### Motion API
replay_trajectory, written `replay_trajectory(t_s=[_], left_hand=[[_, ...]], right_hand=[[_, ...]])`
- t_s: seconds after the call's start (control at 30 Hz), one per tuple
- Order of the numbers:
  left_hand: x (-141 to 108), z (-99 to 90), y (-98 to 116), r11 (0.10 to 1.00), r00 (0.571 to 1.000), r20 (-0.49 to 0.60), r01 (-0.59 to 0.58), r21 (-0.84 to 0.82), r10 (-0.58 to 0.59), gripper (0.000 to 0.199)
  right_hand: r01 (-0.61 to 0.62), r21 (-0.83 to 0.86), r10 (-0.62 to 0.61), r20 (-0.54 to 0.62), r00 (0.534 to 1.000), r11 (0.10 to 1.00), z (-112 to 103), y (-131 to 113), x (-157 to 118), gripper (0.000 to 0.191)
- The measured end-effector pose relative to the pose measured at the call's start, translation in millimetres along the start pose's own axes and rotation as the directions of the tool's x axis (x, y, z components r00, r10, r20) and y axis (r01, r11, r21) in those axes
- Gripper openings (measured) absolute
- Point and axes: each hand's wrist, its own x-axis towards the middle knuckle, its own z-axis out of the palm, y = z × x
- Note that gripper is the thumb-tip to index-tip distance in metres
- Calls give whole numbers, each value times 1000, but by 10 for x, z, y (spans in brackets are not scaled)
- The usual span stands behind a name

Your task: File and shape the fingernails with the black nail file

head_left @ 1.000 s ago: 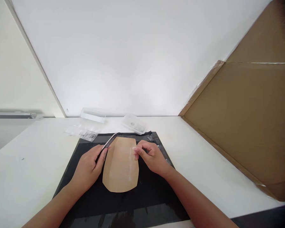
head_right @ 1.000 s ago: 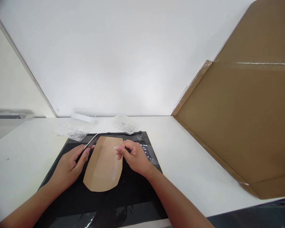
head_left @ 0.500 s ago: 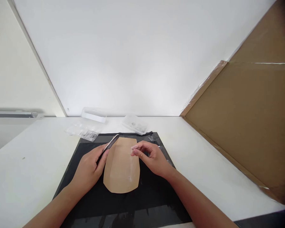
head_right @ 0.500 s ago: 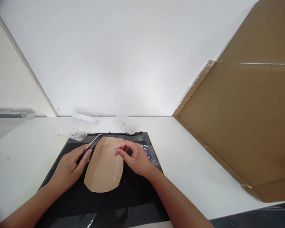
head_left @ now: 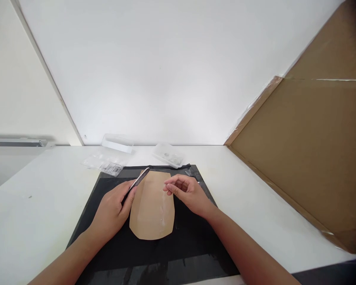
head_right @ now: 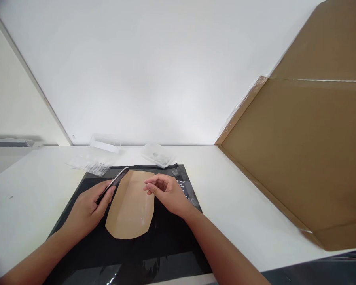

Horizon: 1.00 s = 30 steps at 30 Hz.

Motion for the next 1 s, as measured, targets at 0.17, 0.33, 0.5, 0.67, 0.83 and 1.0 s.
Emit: replay_trajectory(t_s=[0.17,0.33,0.5,0.67,0.83,1.0], left_hand=[[10,-5,17,1000,1000,0,-4,-5,4,32],[1,-5,10,1000,1000,6,-2,-6,3,32],[-1,6,3,1000,1000,-14,-23,13,23,31],[8,4,24,996,996,-41,-81,35,82,29],[3,5,37,994,995,-18,-100,49,101,28],[-21,49,14,989,991,-3,-134,62,134,27]], right_hand=[[22,42,-21,-30,999,999,-23,18,33,30],[80,-37,-82,-67,994,996,-24,-35,12,30],[114,-258,-143,-95,985,959,-61,-67,-15,36],[314,-601,-205,245,948,735,-101,-138,-18,32],[328,-822,-114,312,943,465,-46,-254,-28,26],[300,-887,14,326,945,350,34,-319,-9,18]])
